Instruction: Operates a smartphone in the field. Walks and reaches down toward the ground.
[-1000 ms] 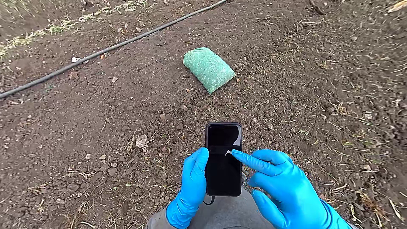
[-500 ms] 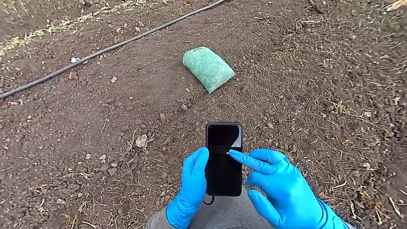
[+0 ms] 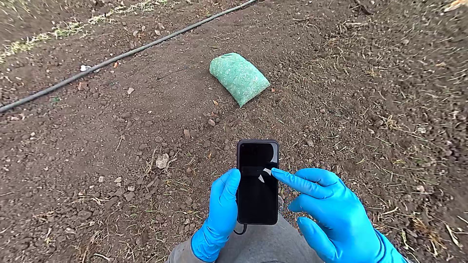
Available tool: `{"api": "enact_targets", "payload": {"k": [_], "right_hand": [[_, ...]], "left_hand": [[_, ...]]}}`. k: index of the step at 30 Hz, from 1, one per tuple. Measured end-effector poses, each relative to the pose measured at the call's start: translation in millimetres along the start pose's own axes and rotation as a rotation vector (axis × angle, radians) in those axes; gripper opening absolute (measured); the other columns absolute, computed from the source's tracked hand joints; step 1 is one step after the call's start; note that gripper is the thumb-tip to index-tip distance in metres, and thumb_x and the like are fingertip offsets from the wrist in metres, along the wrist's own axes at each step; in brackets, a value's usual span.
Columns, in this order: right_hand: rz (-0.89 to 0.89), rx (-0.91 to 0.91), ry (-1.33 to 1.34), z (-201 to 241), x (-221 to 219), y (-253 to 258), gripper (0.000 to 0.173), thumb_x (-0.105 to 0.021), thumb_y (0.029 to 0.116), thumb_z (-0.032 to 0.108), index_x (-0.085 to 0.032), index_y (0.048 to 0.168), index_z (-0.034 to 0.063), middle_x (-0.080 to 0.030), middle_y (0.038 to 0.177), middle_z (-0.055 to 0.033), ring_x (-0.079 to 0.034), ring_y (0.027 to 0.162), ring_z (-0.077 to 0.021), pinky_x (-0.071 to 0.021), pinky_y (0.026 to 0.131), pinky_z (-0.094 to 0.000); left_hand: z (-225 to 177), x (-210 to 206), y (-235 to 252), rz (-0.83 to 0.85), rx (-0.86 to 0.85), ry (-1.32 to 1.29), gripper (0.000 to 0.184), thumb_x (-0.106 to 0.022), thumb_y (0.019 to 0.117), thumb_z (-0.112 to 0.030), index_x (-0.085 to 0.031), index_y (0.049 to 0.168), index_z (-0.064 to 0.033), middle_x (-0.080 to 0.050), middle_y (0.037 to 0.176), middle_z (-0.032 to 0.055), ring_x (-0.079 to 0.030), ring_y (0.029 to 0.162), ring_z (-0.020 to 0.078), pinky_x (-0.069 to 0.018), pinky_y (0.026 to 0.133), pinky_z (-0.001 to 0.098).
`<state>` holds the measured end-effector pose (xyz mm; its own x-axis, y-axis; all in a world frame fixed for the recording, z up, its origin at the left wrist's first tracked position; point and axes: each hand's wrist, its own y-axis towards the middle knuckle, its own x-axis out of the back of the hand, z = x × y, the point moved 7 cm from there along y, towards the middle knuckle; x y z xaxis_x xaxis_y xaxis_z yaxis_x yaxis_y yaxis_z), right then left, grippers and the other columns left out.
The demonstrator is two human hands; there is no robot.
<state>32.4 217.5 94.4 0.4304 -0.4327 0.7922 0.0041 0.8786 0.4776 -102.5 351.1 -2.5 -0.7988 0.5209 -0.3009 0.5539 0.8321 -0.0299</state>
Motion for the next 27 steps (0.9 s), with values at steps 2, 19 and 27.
{"api": "enact_targets", "payload": {"k": [2,19,27], "right_hand": [[-0.01,-0.002,0.012,-0.6,-0.4,-0.5,0.051,-0.031,0.1046,0.04,-0.062,0.071,0.0162,-0.066,0.139,0.0003,-0.058,0.123,-0.0166,-0.0395,0.097,-0.0362],[0.109,0.065,0.066,12.5,-24.7,-5.9,0.049,-0.033,0.1055,0.044,-0.057,0.073,0.0168,-0.066,0.139,0.0007,-0.059,0.118,-0.019,-0.0396,0.094,-0.0367],[0.054,0.016,-0.032,-7.3,-11.4,5.0,0.049,-0.034,0.1037,0.037,-0.06,0.068,0.0172,-0.068,0.136,0.0037,-0.061,0.116,-0.0151,-0.0418,0.093,-0.0371]], "left_hand": [[0.3,0.1,-0.3,0.003,0.0,0.001,0.044,-0.038,0.1111,-0.026,-0.074,0.098,-0.0038,-0.074,0.089,0.0108,-0.074,0.086,0.0175,-0.0629,0.083,0.0363],[2.0,-0.8,3.2,0.007,0.003,-0.008,0.045,-0.036,0.1116,-0.026,-0.074,0.1,-0.0029,-0.074,0.091,0.0125,-0.074,0.088,0.0193,-0.0634,0.084,0.0383],[0.3,-3.7,3.6,0.021,0.005,0.016,0.044,-0.038,0.1113,-0.027,-0.074,0.098,-0.0037,-0.074,0.089,0.0111,-0.074,0.085,0.018,-0.0636,0.082,0.0369]]}}
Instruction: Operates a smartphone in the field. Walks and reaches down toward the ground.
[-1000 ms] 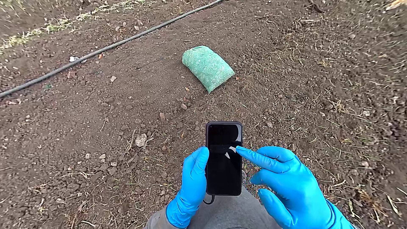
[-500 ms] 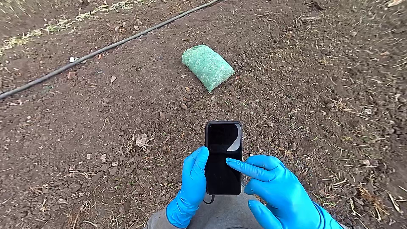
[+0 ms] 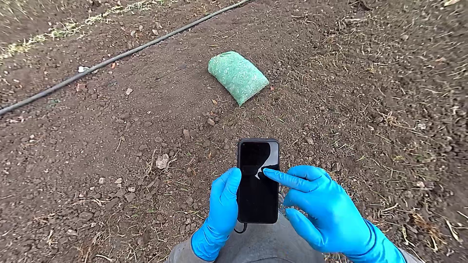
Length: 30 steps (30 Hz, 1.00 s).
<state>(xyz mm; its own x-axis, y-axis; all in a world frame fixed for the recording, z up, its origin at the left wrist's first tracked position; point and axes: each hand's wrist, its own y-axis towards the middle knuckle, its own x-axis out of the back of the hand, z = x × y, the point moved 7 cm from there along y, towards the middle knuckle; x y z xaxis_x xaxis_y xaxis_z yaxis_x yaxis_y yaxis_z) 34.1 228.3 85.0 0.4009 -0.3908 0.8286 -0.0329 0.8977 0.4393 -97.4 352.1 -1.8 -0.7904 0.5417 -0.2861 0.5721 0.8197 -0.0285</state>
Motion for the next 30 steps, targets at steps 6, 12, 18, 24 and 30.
{"api": "enact_targets", "payload": {"k": [6,12,18,24,30], "right_hand": [[-0.095,-0.026,-0.027,-8.6,34.0,7.1,0.052,-0.034,0.1042,0.036,-0.064,0.067,0.0165,-0.069,0.135,0.0009,-0.06,0.117,-0.0142,-0.0419,0.096,-0.0359],[-0.061,-0.015,0.0,0.3,21.1,4.3,0.051,-0.033,0.1042,0.038,-0.064,0.07,0.0181,-0.068,0.136,0.0032,-0.059,0.117,-0.0138,-0.0403,0.094,-0.0354],[-0.008,-0.007,0.003,5.4,2.1,2.6,0.049,-0.035,0.1039,0.039,-0.061,0.069,0.0173,-0.068,0.136,0.0031,-0.06,0.116,-0.0166,-0.041,0.092,-0.0374],[0.128,0.074,0.022,28.5,-24.7,-7.5,0.047,-0.035,0.1044,0.044,-0.057,0.073,0.0172,-0.066,0.138,0.0001,-0.059,0.109,-0.022,-0.0385,0.088,-0.0384],[0.146,0.076,0.028,30.5,-26.3,-7.6,0.048,-0.036,0.1043,0.045,-0.056,0.071,0.017,-0.067,0.138,-0.0003,-0.059,0.108,-0.0227,-0.0381,0.088,-0.0383]], "left_hand": [[0.0,-0.7,-0.8,0.002,-0.002,-0.018,0.044,-0.04,0.1112,-0.027,-0.075,0.097,-0.0046,-0.075,0.089,0.0096,-0.074,0.086,0.0165,-0.0632,0.083,0.0356],[-0.7,-0.6,-1.0,0.004,-0.005,-0.025,0.044,-0.04,0.1111,-0.027,-0.074,0.096,-0.0053,-0.074,0.088,0.0092,-0.074,0.086,0.0165,-0.0631,0.083,0.0361],[-1.1,-0.9,-1.1,0.002,-0.008,-0.028,0.044,-0.039,0.111,-0.028,-0.074,0.096,-0.0055,-0.074,0.087,0.0087,-0.074,0.085,0.0157,-0.063,0.082,0.0355],[-0.6,3.7,2.4,-0.029,-0.001,-0.034,0.045,-0.036,0.1113,-0.024,-0.073,0.096,-0.0045,-0.074,0.086,0.0093,-0.074,0.082,0.0162,-0.0642,0.078,0.0355],[1.1,4.4,3.7,-0.032,0.006,-0.024,0.045,-0.035,0.1115,-0.025,-0.073,0.098,-0.0043,-0.074,0.087,0.0102,-0.074,0.083,0.0172,-0.0642,0.079,0.0361]]}}
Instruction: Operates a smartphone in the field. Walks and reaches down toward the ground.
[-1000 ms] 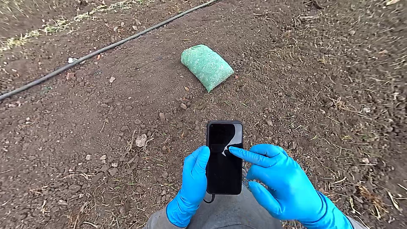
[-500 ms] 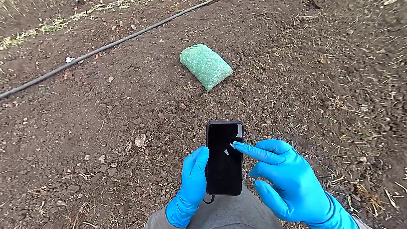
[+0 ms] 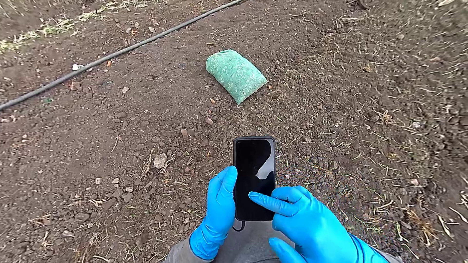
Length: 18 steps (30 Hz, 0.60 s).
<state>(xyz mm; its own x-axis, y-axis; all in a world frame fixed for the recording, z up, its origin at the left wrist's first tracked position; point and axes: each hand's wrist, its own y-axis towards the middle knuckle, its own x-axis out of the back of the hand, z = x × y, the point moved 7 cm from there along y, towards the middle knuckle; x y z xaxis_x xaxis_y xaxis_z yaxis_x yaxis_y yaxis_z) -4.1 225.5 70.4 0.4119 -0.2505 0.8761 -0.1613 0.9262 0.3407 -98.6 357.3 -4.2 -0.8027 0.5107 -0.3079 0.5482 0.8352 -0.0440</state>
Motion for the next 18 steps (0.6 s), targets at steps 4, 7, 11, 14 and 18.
{"api": "enact_targets", "payload": {"k": [4,7,11,14,18], "right_hand": [[-0.034,0.015,0.028,-0.8,6.9,2.9,0.05,-0.032,0.106,0.046,-0.059,0.075,0.0173,-0.067,0.137,0.0004,-0.058,0.11,-0.021,-0.0382,0.091,-0.0358],[-0.061,0.015,0.004,0.8,11.4,9.8,0.049,-0.033,0.1053,0.046,-0.059,0.075,0.0174,-0.067,0.136,0.0,-0.058,0.11,-0.0203,-0.0378,0.091,-0.0357],[-0.06,0.028,-0.046,6.0,12.6,21.8,0.048,-0.035,0.1045,0.047,-0.058,0.073,0.0182,-0.067,0.137,-0.0003,-0.058,0.106,-0.0207,-0.0366,0.086,-0.0371],[-0.037,0.014,-0.081,7.5,6.9,28.0,0.048,-0.037,0.1024,0.048,-0.057,0.071,0.0184,-0.068,0.136,0.0003,-0.059,0.103,-0.0209,-0.0358,0.084,-0.0385],[-0.069,0.026,-0.039,7.0,12.5,25.0,0.044,-0.037,0.1024,0.042,-0.057,0.071,0.0181,-0.068,0.136,0.0001,-0.057,0.104,-0.0199,-0.0357,0.086,-0.0369]], "left_hand": [[1.2,-0.6,0.0,0.0,0.007,0.008,0.045,-0.036,0.1113,-0.025,-0.073,0.096,-0.0045,-0.074,0.086,0.0101,-0.074,0.083,0.0176,-0.0639,0.079,0.0363],[2.7,-1.4,0.2,0.004,0.011,0.002,0.044,-0.037,0.1109,-0.026,-0.073,0.096,-0.0044,-0.074,0.085,0.0101,-0.074,0.082,0.0173,-0.0638,0.078,0.0361],[2.7,-2.5,-1.0,0.014,0.007,0.016,0.044,-0.039,0.1103,-0.027,-0.073,0.093,-0.0052,-0.073,0.083,0.0085,-0.073,0.081,0.0158,-0.0633,0.078,0.0349],[1.2,-2.4,-2.7,0.013,0.003,0.033,0.044,-0.038,0.1098,-0.025,-0.072,0.091,-0.0047,-0.072,0.081,0.0081,-0.073,0.079,0.0154,-0.0628,0.077,0.0346],[1.0,0.6,-4.6,0.005,-0.003,0.027,0.043,-0.039,0.11,-0.025,-0.073,0.093,-0.0051,-0.073,0.083,0.0076,-0.073,0.08,0.0149,-0.063,0.077,0.0341]]}}
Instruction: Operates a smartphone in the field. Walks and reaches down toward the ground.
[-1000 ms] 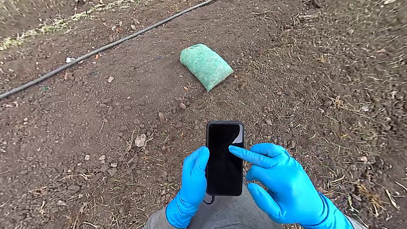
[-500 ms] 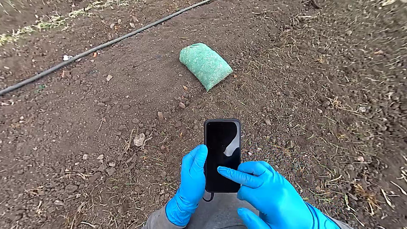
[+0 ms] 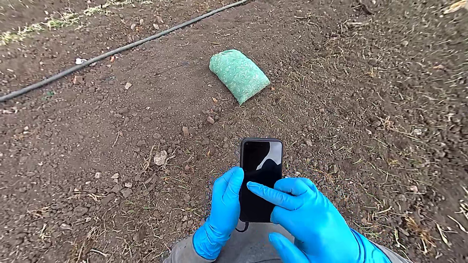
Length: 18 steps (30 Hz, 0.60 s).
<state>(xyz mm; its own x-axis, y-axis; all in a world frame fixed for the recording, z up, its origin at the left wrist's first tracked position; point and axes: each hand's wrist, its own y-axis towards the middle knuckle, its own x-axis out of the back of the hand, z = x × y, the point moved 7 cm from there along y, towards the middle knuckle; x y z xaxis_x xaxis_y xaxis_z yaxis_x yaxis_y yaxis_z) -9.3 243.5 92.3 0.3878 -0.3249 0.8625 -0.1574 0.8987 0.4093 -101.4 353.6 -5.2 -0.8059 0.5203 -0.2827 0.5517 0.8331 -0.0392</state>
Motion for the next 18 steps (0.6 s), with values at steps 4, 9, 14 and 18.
{"api": "enact_targets", "payload": {"k": [4,9,14,18], "right_hand": [[-0.049,-0.05,0.032,-10.1,7.6,-9.0,0.047,-0.035,0.1035,0.041,-0.059,0.07,0.0175,-0.066,0.138,0.0023,-0.059,0.109,-0.0175,-0.0377,0.089,-0.0367],[-0.088,-0.116,0.058,-19.5,12.8,-17.4,0.049,-0.034,0.1043,0.038,-0.059,0.068,0.0175,-0.068,0.137,0.0029,-0.06,0.114,-0.0157,-0.0395,0.093,-0.0362],[-0.141,-0.14,0.076,-19.2,17.2,-21.5,0.051,-0.032,0.1053,0.039,-0.061,0.069,0.0179,-0.069,0.134,0.0027,-0.06,0.112,-0.0149,-0.0402,0.093,-0.0345],[-0.172,-0.153,0.071,-19.5,20.0,-22.3,0.053,-0.031,0.1056,0.039,-0.06,0.067,0.0178,-0.071,0.131,0.0031,-0.061,0.114,-0.0142,-0.0417,0.094,-0.0345]], "left_hand": [[1.3,4.1,-0.6,-0.012,0.011,-0.012,0.044,-0.039,0.1106,-0.027,-0.074,0.097,-0.005,-0.074,0.085,0.0097,-0.074,0.082,0.0171,-0.0636,0.078,0.0355],[1.2,3.9,-0.1,0.0,0.007,-0.026,0.045,-0.038,0.1109,-0.028,-0.074,0.097,-0.0046,-0.074,0.086,0.0105,-0.074,0.082,0.0177,-0.0636,0.078,0.0364],[-0.4,2.1,-0.1,0.013,-0.01,-0.012,0.045,-0.039,0.111,-0.03,-0.074,0.096,-0.0057,-0.074,0.086,0.0097,-0.074,0.083,0.0175,-0.0636,0.079,0.0363],[-2.3,-0.2,-0.4,0.021,-0.02,-0.004,0.045,-0.039,0.111,-0.029,-0.074,0.097,-0.0059,-0.074,0.087,0.0093,-0.074,0.083,0.0166,-0.0637,0.079,0.0351]]}}
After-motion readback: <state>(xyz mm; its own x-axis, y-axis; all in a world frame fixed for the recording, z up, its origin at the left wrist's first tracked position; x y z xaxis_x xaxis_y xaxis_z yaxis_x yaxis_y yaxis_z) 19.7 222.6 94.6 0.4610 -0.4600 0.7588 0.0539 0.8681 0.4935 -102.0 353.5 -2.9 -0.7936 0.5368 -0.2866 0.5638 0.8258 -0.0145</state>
